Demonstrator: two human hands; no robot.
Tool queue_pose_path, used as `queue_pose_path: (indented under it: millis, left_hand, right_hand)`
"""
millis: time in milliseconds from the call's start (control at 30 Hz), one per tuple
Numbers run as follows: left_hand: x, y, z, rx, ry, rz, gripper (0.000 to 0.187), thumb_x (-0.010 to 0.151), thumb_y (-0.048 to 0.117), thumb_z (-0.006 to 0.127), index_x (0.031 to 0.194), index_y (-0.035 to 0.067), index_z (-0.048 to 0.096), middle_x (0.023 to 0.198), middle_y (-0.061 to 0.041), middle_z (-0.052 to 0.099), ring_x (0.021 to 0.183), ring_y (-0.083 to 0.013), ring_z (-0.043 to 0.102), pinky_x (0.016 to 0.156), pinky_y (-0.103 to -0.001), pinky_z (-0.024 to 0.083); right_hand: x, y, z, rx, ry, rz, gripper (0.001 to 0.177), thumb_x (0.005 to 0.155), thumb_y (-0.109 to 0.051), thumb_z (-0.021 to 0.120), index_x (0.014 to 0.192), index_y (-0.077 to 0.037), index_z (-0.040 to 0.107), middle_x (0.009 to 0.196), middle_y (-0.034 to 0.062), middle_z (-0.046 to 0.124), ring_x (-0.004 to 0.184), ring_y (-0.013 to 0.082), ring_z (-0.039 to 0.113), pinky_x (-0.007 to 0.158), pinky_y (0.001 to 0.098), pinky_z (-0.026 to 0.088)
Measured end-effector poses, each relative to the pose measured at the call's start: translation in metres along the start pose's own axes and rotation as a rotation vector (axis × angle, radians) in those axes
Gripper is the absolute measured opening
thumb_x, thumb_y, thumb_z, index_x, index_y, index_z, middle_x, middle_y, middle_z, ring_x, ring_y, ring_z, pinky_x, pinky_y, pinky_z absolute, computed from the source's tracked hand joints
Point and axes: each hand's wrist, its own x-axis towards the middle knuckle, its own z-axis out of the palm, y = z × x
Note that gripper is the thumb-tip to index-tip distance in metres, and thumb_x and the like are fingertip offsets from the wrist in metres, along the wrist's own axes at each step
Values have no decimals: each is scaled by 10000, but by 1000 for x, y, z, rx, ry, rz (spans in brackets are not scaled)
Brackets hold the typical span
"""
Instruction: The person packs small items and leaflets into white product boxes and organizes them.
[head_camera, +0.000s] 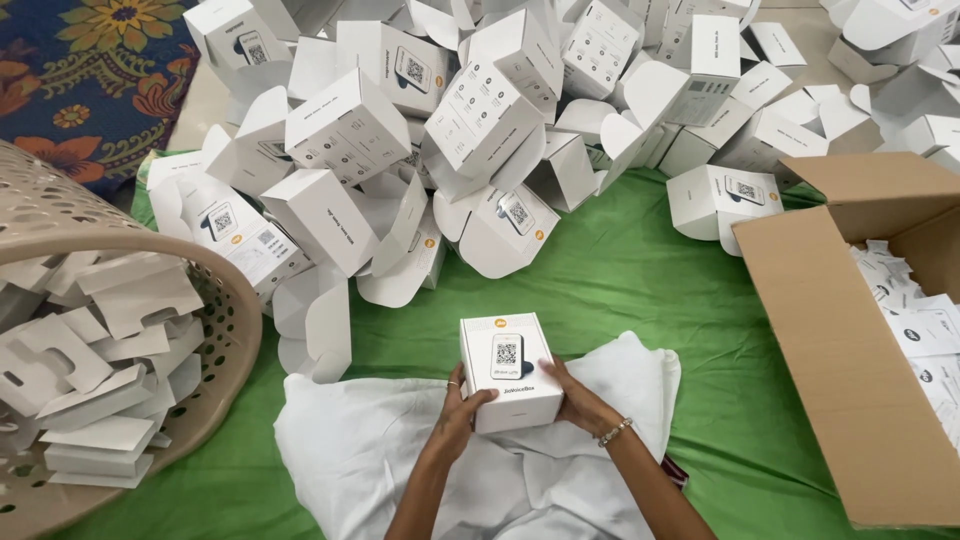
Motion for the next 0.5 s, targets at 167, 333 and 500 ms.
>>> queue_pose_path:
  millis: [167,333,500]
  left_hand:
    - [-32,47,-11,134,-49,-20,1148,739,501,708,1631,185,58,1593,-139,314,1419,-379,420,1091,-519,420]
    - [-19,80,-28,284,189,-153,1060,798,618,591,1639,196,103,1516,-130,476,1377,-339,516,1099,-535,438]
    - [31,107,5,-55,37,54,977,864,486,582,1613,149,54,1429,-163,563,1293,-322,582,1043,-544,462]
  right_hand:
    - [-41,-34,-10,-222,-180,63,1065,759,-525,677,1603,-330,56,1593,157,391,1431,343,447,1050,614,511]
    - [-87,-99,-50,-755,-332,137,1035,775,-560,653,1625,-304,121,1509,249,554,1304,453,601,960,601,557]
    - [-160,-362,-172,-366,-2,-376,950,932,-669,471,1639,-197,46,1664,219,96,1466,407,259,1100,637,438]
